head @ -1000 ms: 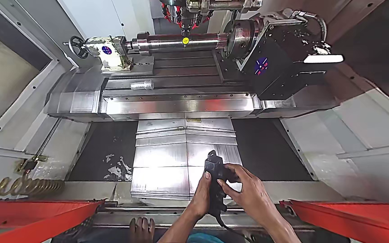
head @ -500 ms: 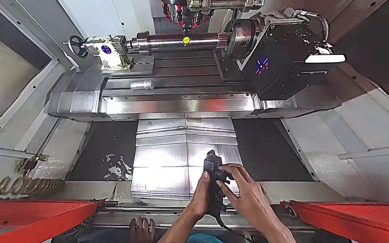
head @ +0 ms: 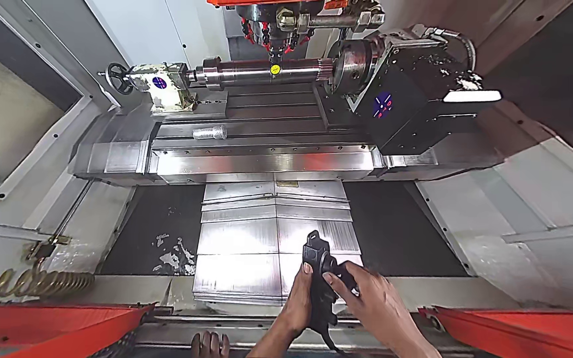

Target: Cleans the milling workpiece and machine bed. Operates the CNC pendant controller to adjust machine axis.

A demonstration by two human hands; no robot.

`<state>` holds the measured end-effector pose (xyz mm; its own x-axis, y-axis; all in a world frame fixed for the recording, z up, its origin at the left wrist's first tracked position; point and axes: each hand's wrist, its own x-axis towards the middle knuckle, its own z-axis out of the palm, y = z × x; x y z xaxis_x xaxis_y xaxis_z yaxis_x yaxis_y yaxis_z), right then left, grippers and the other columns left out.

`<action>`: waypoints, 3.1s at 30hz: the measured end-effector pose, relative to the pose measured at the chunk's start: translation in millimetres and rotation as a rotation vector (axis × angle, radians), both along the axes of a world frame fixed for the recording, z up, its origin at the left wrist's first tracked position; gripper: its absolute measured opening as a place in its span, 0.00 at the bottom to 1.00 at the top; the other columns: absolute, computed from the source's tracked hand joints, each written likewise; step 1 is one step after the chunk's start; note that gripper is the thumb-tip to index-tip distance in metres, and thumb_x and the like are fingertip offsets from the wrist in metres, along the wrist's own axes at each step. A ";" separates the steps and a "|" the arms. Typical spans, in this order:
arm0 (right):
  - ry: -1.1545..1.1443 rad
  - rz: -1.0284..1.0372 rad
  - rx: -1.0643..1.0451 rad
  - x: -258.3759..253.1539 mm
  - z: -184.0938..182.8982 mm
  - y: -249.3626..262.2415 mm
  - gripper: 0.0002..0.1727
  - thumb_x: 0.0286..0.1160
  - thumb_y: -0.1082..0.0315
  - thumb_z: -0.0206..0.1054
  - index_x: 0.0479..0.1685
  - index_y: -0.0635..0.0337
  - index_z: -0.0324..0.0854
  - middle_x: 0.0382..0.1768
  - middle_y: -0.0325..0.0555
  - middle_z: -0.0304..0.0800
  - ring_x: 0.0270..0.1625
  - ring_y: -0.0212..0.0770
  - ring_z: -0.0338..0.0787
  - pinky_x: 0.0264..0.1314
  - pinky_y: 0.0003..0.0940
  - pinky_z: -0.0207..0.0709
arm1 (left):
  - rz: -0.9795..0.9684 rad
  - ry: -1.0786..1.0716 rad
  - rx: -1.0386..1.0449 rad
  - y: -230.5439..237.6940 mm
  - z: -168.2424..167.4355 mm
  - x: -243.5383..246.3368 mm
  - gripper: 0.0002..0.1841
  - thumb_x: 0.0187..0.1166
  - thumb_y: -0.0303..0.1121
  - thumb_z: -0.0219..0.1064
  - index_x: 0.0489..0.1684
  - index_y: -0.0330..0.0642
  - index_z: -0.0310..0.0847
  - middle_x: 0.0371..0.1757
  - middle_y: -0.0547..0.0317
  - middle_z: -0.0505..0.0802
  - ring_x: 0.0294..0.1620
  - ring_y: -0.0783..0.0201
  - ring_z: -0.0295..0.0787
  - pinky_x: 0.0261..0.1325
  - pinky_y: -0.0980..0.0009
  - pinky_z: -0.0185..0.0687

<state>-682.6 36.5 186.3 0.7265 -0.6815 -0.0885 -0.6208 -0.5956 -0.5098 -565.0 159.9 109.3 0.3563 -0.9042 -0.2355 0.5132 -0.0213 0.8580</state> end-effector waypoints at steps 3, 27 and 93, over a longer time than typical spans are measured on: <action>-0.107 0.011 -0.002 -2.8 -1.7 1.0 0.38 0.69 0.32 0.69 0.67 0.53 0.85 0.48 0.45 0.94 0.36 0.43 0.94 0.37 0.49 0.89 | 0.001 0.002 -0.004 -1.9 0.6 0.6 0.53 0.78 0.77 0.38 0.80 0.31 0.60 0.58 0.55 0.91 0.57 0.68 0.90 0.66 0.64 0.86; -0.207 0.024 -0.075 -6.1 -4.2 -6.9 0.33 0.74 0.35 0.66 0.65 0.52 0.84 0.47 0.42 0.93 0.36 0.37 0.93 0.37 0.40 0.89 | -0.027 0.021 -0.058 -13.0 0.4 -7.0 0.53 0.77 0.78 0.41 0.80 0.32 0.59 0.57 0.55 0.91 0.55 0.67 0.91 0.63 0.63 0.88; -0.211 0.384 -0.153 -38.2 -19.4 11.9 0.20 0.81 0.45 0.63 0.43 0.53 0.87 0.30 0.40 0.90 0.33 0.39 0.92 0.37 0.35 0.88 | 0.169 0.312 -0.025 -26.1 14.3 -14.3 0.49 0.81 0.73 0.24 0.61 0.35 0.74 0.41 0.48 0.94 0.41 0.56 0.94 0.47 0.61 0.92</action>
